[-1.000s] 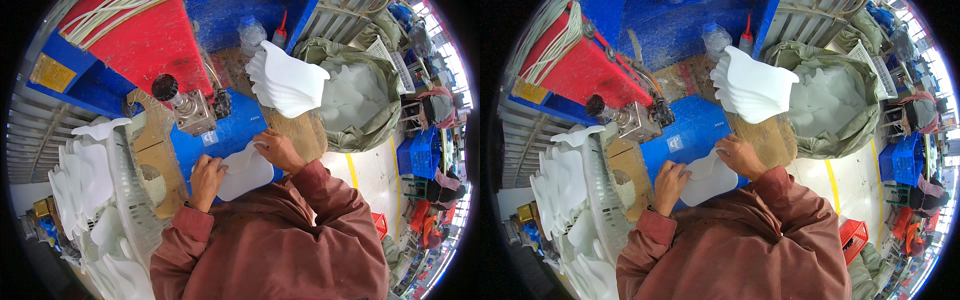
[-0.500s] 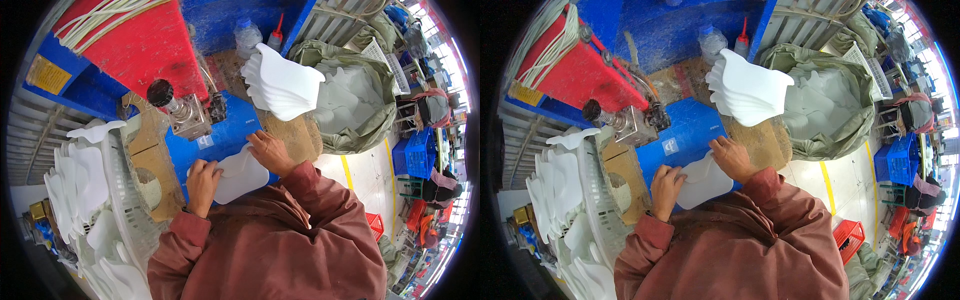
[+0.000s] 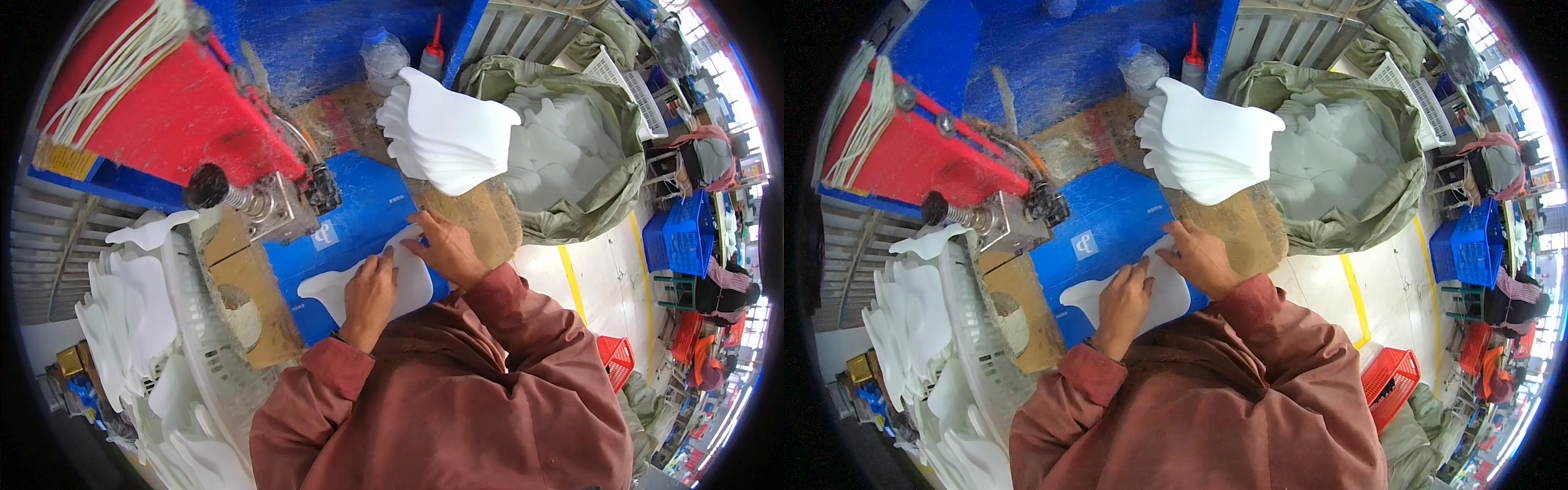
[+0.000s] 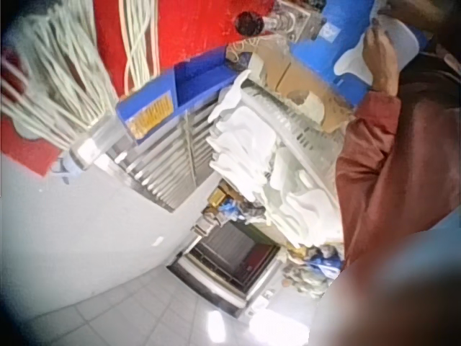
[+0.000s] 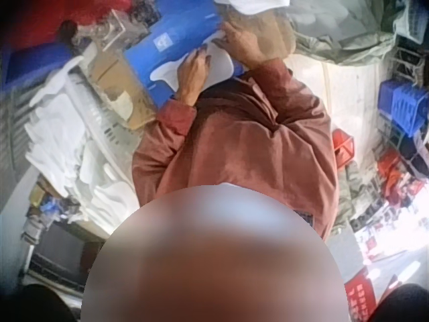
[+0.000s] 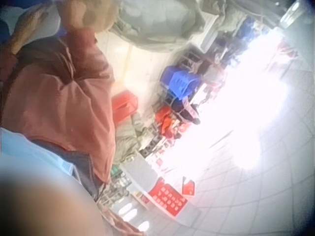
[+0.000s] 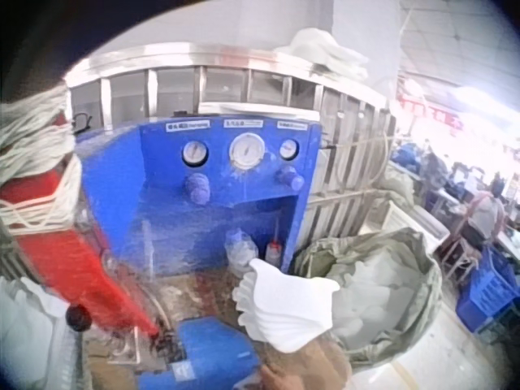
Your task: The person places white foam shoe components on the blue plate of a bench press machine, operates the press, and stacks the pressed pieces on the work surface. They repeat this cycle for several pieces, then carry a large sack of components across the floor and set it near a green basket of finished pieces.
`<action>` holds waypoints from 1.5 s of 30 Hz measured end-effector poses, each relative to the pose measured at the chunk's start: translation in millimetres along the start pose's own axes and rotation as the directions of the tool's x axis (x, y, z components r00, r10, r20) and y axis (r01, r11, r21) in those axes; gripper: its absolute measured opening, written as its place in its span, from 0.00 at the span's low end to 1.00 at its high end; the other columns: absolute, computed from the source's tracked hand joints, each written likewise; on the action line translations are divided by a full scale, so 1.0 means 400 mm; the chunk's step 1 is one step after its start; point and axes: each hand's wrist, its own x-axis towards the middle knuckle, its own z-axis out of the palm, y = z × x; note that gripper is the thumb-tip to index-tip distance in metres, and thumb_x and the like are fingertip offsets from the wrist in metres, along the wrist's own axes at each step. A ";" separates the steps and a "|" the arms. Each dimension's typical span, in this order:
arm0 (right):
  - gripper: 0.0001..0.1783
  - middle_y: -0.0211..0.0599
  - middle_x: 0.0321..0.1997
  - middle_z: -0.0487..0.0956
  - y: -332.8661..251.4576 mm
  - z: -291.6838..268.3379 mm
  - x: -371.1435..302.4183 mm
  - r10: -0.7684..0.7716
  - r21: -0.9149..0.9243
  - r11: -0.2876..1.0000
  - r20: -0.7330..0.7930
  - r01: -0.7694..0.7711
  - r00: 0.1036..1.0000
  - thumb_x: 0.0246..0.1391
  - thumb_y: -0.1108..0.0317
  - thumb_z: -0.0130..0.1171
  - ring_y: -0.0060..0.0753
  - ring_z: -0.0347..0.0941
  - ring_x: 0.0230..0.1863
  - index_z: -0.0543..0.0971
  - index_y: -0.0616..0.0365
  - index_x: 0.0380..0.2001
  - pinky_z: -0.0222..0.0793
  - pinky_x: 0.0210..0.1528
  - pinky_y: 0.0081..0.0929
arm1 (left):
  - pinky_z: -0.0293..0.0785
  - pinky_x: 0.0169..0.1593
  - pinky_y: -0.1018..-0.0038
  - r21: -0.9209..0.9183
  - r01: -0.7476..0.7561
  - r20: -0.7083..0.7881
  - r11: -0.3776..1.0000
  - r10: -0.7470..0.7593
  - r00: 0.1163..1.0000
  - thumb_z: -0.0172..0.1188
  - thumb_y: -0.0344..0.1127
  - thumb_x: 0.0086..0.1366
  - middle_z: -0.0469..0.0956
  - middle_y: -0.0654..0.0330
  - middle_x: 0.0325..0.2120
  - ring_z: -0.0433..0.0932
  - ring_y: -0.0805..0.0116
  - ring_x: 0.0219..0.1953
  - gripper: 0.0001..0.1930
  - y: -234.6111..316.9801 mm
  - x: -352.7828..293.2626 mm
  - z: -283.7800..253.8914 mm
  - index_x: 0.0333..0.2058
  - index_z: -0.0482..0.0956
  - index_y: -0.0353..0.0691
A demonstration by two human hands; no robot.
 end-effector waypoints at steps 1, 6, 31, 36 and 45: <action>0.17 0.45 0.43 0.82 0.007 -0.010 -0.006 0.029 0.085 0.996 -0.013 -0.028 1.000 0.60 0.65 0.68 0.52 0.83 0.41 0.79 0.58 0.50 0.78 0.42 0.43 | 0.82 0.41 0.59 -0.015 0.012 0.004 1.000 -0.012 1.000 0.65 0.31 0.67 0.81 0.52 0.38 0.84 0.49 0.40 0.20 -0.001 -0.003 0.003 0.57 0.80 0.38; 0.12 0.44 0.38 0.84 0.025 -0.042 -0.028 0.111 0.302 0.948 -0.021 -0.099 0.994 0.63 0.69 0.65 0.42 0.82 0.36 0.84 0.63 0.47 0.77 0.41 0.33 | 0.82 0.42 0.59 -0.016 -0.006 0.009 1.000 0.006 1.000 0.64 0.30 0.68 0.80 0.52 0.38 0.84 0.50 0.41 0.20 -0.007 -0.006 0.005 0.58 0.80 0.36; 0.07 0.46 0.36 0.83 0.045 0.003 0.003 0.074 0.254 0.966 -0.123 -0.041 0.990 0.60 0.71 0.67 0.44 0.81 0.34 0.84 0.62 0.40 0.76 0.37 0.35 | 0.83 0.44 0.64 0.089 -0.030 0.038 0.996 0.026 0.999 0.58 0.27 0.69 0.78 0.53 0.39 0.83 0.54 0.41 0.21 0.000 -0.008 0.014 0.60 0.78 0.33; 0.07 0.47 0.36 0.83 0.054 0.009 0.007 0.077 0.218 0.975 -0.107 -0.053 0.991 0.60 0.71 0.66 0.49 0.82 0.35 0.83 0.62 0.40 0.77 0.38 0.38 | 0.83 0.44 0.64 0.088 -0.026 0.043 0.996 0.023 0.999 0.59 0.27 0.68 0.78 0.54 0.39 0.83 0.54 0.41 0.21 0.001 -0.007 0.011 0.60 0.78 0.33; 0.09 0.49 0.33 0.85 0.061 -0.001 0.024 0.177 0.224 0.960 -0.032 -0.166 0.984 0.59 0.69 0.68 0.46 0.83 0.32 0.83 0.63 0.40 0.77 0.37 0.39 | 0.81 0.43 0.58 0.032 0.001 0.050 0.999 -0.002 0.999 0.65 0.28 0.66 0.79 0.51 0.39 0.82 0.48 0.42 0.23 0.003 -0.005 0.008 0.60 0.78 0.33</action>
